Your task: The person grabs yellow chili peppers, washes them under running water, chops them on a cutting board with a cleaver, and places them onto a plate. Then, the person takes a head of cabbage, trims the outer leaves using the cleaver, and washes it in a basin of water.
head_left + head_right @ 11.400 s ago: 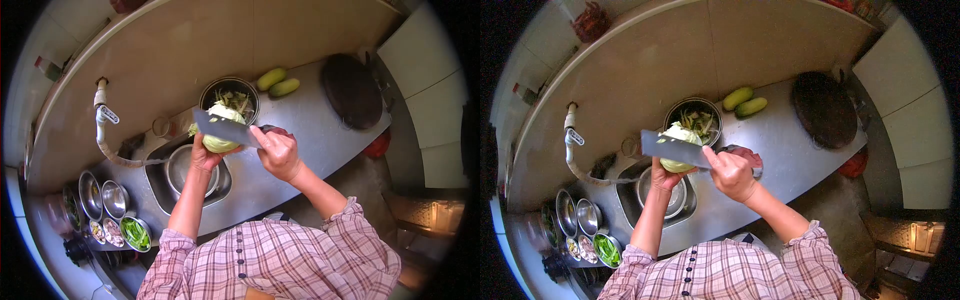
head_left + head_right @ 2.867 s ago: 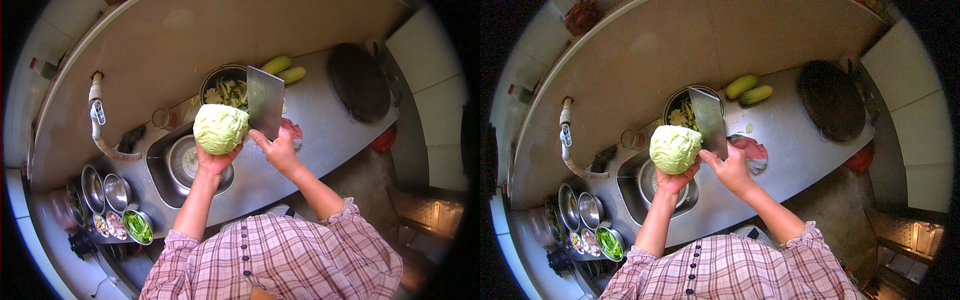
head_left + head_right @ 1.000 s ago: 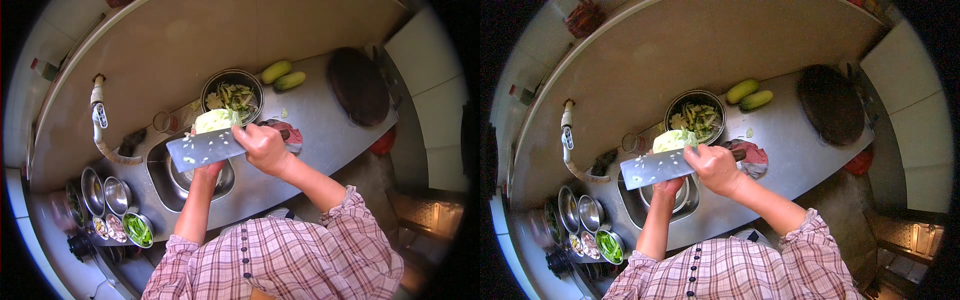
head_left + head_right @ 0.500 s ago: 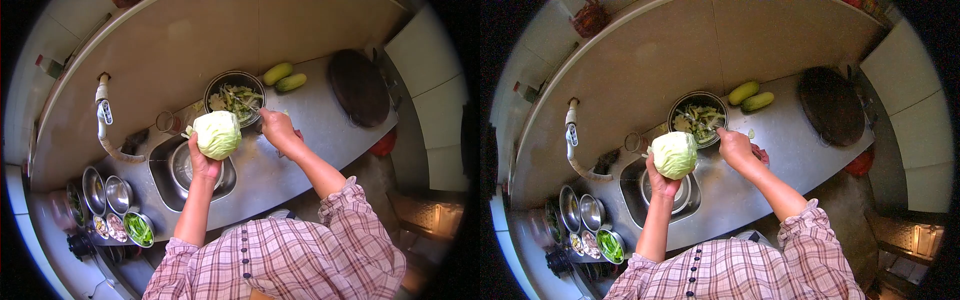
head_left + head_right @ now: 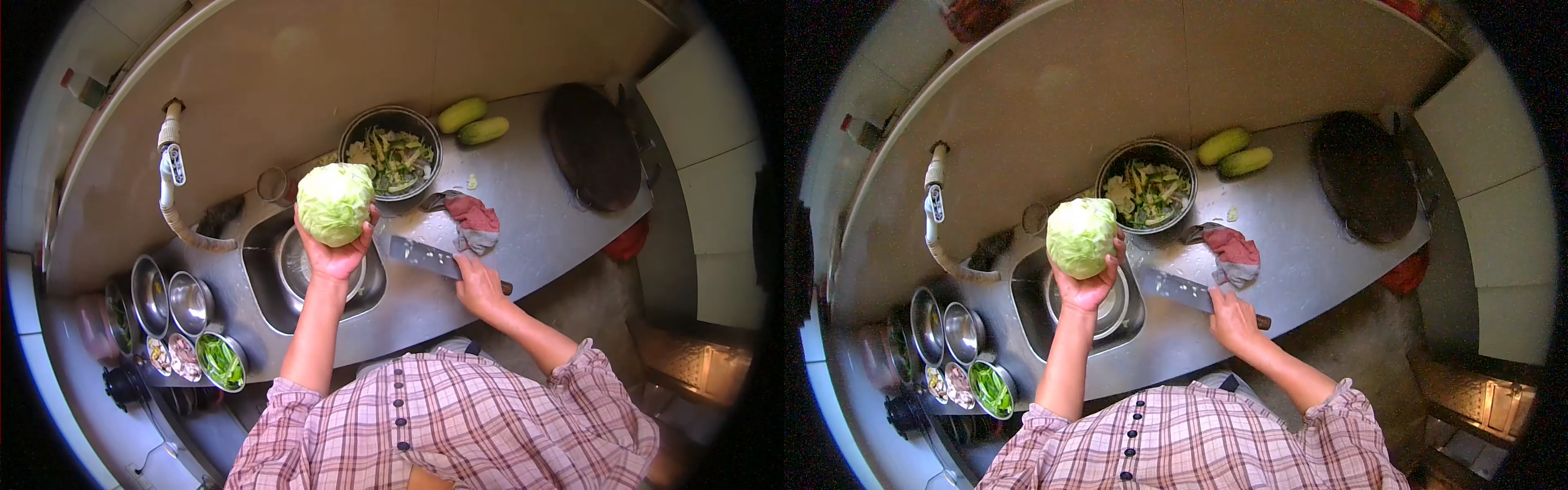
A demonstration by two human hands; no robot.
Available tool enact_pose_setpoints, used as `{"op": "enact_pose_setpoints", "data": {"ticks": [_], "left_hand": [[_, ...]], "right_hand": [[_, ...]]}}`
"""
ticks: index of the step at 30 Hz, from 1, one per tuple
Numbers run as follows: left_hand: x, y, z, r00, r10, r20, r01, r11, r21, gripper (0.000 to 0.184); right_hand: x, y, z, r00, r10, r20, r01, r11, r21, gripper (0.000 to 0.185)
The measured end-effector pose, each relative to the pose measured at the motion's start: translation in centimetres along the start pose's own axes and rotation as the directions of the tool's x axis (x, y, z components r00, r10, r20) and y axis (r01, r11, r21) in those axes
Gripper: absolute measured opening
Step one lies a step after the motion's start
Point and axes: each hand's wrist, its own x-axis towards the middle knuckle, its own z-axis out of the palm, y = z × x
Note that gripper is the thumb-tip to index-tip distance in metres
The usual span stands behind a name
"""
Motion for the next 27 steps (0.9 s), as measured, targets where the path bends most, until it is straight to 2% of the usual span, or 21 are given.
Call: {"op": "enact_pose_setpoints", "data": {"ticks": [4, 7, 10, 13, 15, 17, 20, 23, 26, 27], "left_hand": [[0.2, 0.3, -0.2, 1.000, 0.014, 0.012, -0.014, 1.000, 0.009, 0.076], [0.3, 0.5, -0.2, 0.999, 0.031, -0.014, -0.030, 0.999, 0.028, 0.077], [0.2, 0.4, -0.1, 0.998, 0.059, -0.037, -0.055, 0.995, 0.084, 0.078], [-0.2, 0.3, 0.0, 0.995, 0.085, -0.055, -0.077, 0.989, 0.127, 0.078], [-0.5, 0.3, 0.0, 0.992, 0.097, -0.086, -0.084, 0.986, 0.141, 0.078], [-0.6, 0.1, 0.2, 0.992, 0.092, -0.091, -0.079, 0.987, 0.142, 0.074], [-0.4, 0.7, -1.3, 0.982, 0.132, -0.138, -0.100, 0.971, 0.215, 0.066], [-1.0, 1.1, -1.4, 0.969, 0.206, -0.139, -0.148, 0.926, 0.346, 0.062], [-1.4, 1.1, -0.6, 0.959, 0.261, -0.109, -0.197, 0.893, 0.405, 0.060], [-1.6, 1.4, -0.6, 0.965, 0.243, -0.100, -0.188, 0.904, 0.384, 0.056]], "right_hand": [[-1.8, 2.5, 2.4, 0.996, -0.076, -0.035, 0.074, 0.996, -0.050, 0.060], [-2.1, 2.9, 3.0, 0.998, -0.070, 0.004, 0.071, 0.996, -0.061, 0.057], [-1.5, 2.6, 2.2, 0.991, -0.126, 0.032, 0.130, 0.975, -0.178, 0.048], [3.5, 3.4, 0.2, 0.993, -0.040, 0.112, 0.051, 0.994, -0.092, 0.036], [8.9, 5.1, -0.9, 0.970, -0.090, -0.228, 0.127, 0.980, 0.152, 0.030], [12.5, 5.8, -1.7, 0.952, 0.133, -0.276, -0.150, 0.988, -0.044, 0.029], [15.7, 8.0, 0.9, 0.962, 0.146, -0.230, -0.181, 0.973, -0.140, 0.025], [17.9, 9.4, 3.2, 0.976, 0.175, -0.132, -0.187, 0.979, -0.083, 0.022], [19.5, 8.9, 2.4, 0.940, 0.270, -0.210, -0.270, 0.962, 0.028, 0.018], [19.6, 7.2, 1.1, 0.947, 0.218, -0.238, -0.194, 0.974, 0.119, 0.019]]}}
